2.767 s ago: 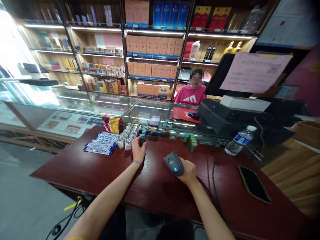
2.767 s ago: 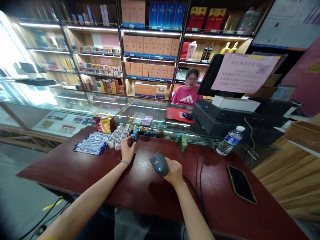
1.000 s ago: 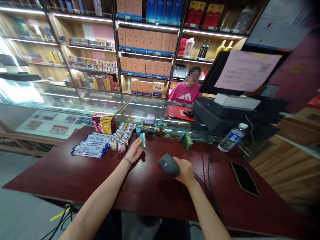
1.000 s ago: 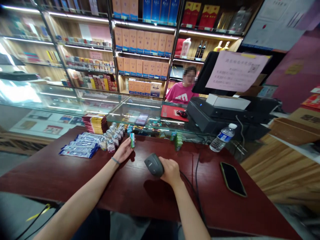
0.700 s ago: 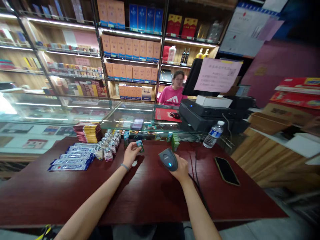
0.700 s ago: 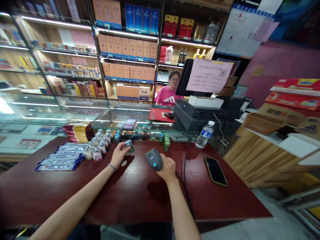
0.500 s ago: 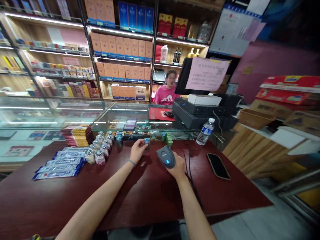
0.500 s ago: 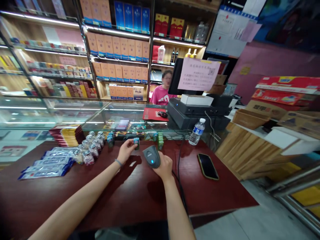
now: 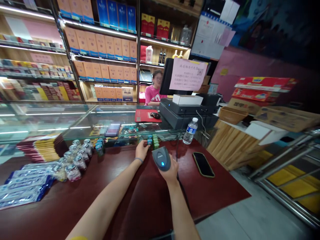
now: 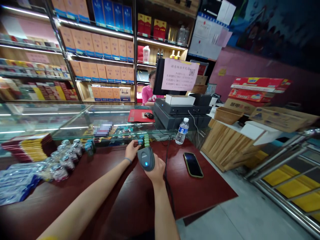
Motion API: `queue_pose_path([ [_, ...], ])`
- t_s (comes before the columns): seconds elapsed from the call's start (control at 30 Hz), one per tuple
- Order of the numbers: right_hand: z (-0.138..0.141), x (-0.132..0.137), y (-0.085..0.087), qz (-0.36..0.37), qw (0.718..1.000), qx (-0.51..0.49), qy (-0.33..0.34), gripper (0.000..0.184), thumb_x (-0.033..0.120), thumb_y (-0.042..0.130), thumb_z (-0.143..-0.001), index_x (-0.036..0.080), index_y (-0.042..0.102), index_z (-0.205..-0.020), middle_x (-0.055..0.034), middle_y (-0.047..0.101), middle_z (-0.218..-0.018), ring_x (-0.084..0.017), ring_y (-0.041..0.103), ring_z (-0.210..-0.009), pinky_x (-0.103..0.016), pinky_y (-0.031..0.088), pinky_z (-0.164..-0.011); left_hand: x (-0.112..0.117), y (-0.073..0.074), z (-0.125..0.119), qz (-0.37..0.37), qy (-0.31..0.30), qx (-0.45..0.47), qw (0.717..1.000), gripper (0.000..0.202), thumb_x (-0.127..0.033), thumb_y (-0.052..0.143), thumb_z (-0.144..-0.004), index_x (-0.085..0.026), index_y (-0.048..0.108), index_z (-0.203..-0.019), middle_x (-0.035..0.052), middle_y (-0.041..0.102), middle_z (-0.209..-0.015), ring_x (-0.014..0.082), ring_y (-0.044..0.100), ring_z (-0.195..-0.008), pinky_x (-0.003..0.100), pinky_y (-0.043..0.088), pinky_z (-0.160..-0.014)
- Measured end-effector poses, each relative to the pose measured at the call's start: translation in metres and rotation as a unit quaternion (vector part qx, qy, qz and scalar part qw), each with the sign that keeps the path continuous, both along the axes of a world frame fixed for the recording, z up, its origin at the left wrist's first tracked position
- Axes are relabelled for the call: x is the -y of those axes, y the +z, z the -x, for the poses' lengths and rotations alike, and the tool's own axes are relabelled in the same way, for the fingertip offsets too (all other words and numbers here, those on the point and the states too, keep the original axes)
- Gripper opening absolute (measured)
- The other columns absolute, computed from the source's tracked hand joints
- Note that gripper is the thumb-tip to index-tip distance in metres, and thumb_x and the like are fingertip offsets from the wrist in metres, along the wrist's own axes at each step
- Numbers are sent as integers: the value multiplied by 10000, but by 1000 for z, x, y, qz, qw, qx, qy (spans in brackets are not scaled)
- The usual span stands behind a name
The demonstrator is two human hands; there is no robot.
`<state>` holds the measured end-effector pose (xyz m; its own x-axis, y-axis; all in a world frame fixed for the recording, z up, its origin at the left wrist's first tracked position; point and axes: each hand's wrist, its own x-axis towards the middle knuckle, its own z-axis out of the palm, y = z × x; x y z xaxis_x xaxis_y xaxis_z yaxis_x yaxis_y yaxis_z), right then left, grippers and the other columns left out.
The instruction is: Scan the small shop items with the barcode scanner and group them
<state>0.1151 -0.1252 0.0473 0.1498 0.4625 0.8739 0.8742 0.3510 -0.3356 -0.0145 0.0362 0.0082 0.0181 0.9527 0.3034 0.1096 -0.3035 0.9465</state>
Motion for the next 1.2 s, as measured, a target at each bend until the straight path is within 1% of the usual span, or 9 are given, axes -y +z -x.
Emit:
queue_pose_path([
  [0.13, 1, -1, 3, -17, 1000, 9, -2, 388, 323, 635, -797, 188, 577, -1156, -67, 707, -768, -243, 691, -619, -339, 561, -590, -9, -4, -7, -35, 18, -25, 999, 177, -119, 736, -737, -188, 645, -872, 50, 683, -870, 221, 668, -854, 409, 523, -894],
  [0.3, 2, -1, 6, -28, 999, 14, -14, 339, 313, 617, -824, 188, 571, -1136, -73, 704, -780, -235, 692, -629, -337, 560, -595, -22, -15, -12, -76, 48, -67, 994, 171, -138, 716, -751, -182, 644, -900, 61, 642, -898, 226, 638, -877, 409, 513, -898],
  [0.43, 3, -1, 6, -33, 999, 22, -18, 326, 320, 611, -834, 185, 567, -1127, -67, 691, -756, -234, 676, -608, -339, 547, -570, -30, -21, -15, -53, 54, -61, 995, 238, -147, 716, -745, -182, 607, -954, 50, 640, -901, 208, 630, -867, 391, 513, -885],
  [0.53, 3, -1, 5, -29, 999, 25, -18, 320, 319, 613, -832, 191, 566, -1123, -64, 686, -753, -234, 670, -605, -339, 543, -565, -33, -24, -17, -37, 52, -35, 997, 232, -162, 720, -737, -189, 573, -915, 38, 639, -884, 196, 629, -844, 373, 513, -866],
  [0.83, 5, 0, 6, -13, 1000, 8, -1, 306, 304, 614, -815, 191, 574, -1096, -60, 699, -771, -233, 686, -632, -333, 555, -594, -37, -28, -17, -41, 51, -58, 996, 224, -127, 719, -737, -180, 559, -884, 39, 622, -886, 190, 619, -836, 361, 512, -843],
  [0.93, 5, 0, 6, -15, 1000, 14, -2, 307, 330, 615, -820, 186, 575, -1088, -52, 703, -761, -223, 685, -613, -322, 548, -576, -33, -25, -15, -32, 51, -49, 997, 295, -98, 743, -713, -170, 583, -949, 48, 635, -918, 188, 625, -857, 357, 521, -845],
  [1.03, 5, 0, 6, -6, 1000, 16, -1, 321, 341, 614, -811, 182, 580, -1087, -52, 704, -754, -227, 692, -622, -322, 550, -580, -21, -20, -5, -32, 51, -37, 998, 358, -106, 762, -713, -158, 606, -1031, 71, 647, -964, 199, 637, -892, 376, 524, -871],
  [1.1, 5, 1, 5, 0, 1000, 17, 4, 334, 346, 616, -808, 180, 580, -1095, -58, 712, -771, -230, 701, -637, -322, 556, -591, -9, -16, 10, -35, 50, -30, 998, 374, -125, 770, -721, -160, 619, -1061, 80, 654, -988, 209, 646, -920, 388, 524, -890],
  [1.2, 7, 1, 4, 1, 1000, 22, 11, 332, 347, 627, -802, 183, 580, -1087, -49, 709, -753, -227, 699, -624, -316, 551, -585, 13, -10, 42, -40, 60, -23, 997, 366, -153, 764, -741, -170, 633, -1083, 84, 667, -1003, 221, 656, -954, 399, 527, -910],
])
